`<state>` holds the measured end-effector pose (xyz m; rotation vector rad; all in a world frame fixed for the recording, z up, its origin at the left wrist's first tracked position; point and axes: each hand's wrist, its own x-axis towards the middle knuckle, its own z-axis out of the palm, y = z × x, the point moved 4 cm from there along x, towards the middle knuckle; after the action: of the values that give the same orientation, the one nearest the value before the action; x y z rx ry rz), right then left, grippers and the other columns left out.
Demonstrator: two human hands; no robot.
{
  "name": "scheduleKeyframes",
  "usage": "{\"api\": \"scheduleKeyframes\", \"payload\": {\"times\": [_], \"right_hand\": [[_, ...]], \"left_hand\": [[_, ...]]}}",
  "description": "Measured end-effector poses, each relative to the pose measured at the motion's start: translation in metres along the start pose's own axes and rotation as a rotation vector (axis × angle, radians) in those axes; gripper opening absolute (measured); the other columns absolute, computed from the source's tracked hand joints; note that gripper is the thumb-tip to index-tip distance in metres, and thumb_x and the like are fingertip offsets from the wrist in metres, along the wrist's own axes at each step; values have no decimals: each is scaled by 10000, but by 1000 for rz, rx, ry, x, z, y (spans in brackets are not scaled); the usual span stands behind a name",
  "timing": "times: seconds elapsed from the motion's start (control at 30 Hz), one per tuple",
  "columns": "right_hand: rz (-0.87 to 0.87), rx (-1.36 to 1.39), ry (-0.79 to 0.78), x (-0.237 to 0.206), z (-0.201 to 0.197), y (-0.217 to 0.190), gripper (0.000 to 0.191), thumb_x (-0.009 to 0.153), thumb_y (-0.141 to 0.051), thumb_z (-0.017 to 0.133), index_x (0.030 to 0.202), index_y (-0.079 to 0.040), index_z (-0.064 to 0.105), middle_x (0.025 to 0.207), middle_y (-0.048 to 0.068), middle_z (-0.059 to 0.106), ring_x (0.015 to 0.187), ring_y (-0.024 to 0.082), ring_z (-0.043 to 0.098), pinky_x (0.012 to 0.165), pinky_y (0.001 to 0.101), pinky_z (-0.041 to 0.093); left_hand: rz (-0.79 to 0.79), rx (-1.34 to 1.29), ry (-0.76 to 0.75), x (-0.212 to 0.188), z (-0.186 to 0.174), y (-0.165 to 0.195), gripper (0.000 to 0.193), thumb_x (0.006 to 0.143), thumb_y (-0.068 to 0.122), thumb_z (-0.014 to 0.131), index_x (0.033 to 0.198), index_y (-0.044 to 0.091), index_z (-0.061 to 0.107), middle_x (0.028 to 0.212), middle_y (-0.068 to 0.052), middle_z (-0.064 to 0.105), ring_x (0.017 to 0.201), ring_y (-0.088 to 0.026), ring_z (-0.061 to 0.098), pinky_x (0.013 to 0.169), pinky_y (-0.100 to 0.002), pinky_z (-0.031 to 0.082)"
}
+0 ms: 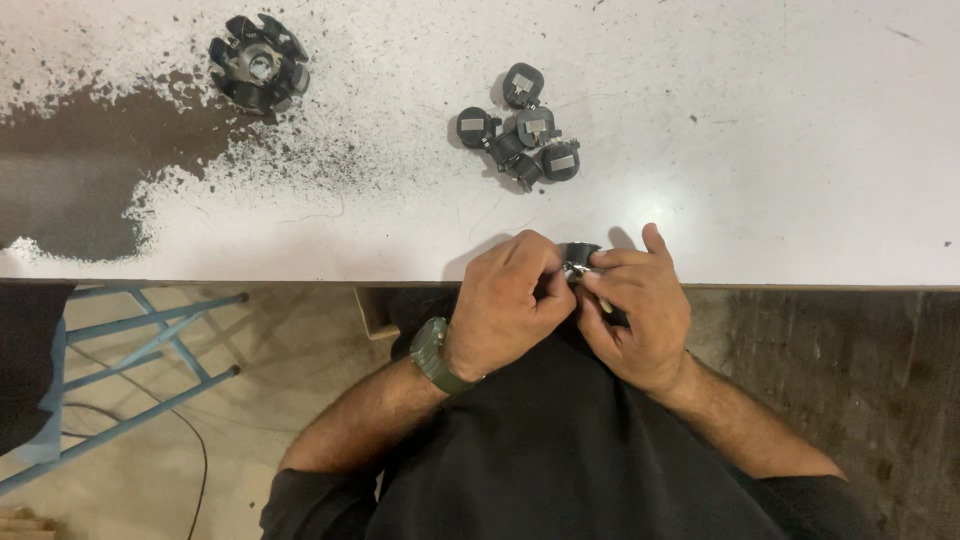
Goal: The person sits at a white worktable and assembles small black plastic housings one at a time, using a small hand tool to press and seat a small insert into each housing. Finished assemblies are set aside on the table, and the person picks up the next unassembled housing.
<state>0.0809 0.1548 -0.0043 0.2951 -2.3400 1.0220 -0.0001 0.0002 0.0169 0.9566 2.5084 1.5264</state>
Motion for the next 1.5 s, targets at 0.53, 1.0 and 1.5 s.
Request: {"api": "scheduleKeyframes", "payload": {"times": [0.53,1.0,1.5], "right_hand": [[36,-176,232,55,-68,61,176,1031,67,668,1161,-44,625,1111,94,671,1161,250,675,1305,576,236],[-9,-366,-164,92,31,6,461,799,-163,880,1216,-58,715,1199,106,556,1304,362,479,1233,683,103],[112,-413,-228,44,-13,-15,392,778,-170,921,1091,-76,704,1129,119,553,1240,346,499,1273,665,102]], "left_hand": [[-78,509,83,38,-39,-15,482,836,452,817,946,27,620,836,-131,647,733,-315,637,619,-446,505],[214,552,-42,32,-45,6,343,921,104,691,1260,65,661,900,-78,638,752,-283,646,650,-413,525],[461,457,5,-3,-13,5,296,912,103,760,1192,48,684,1089,-41,650,911,-196,634,730,-353,510]]}}
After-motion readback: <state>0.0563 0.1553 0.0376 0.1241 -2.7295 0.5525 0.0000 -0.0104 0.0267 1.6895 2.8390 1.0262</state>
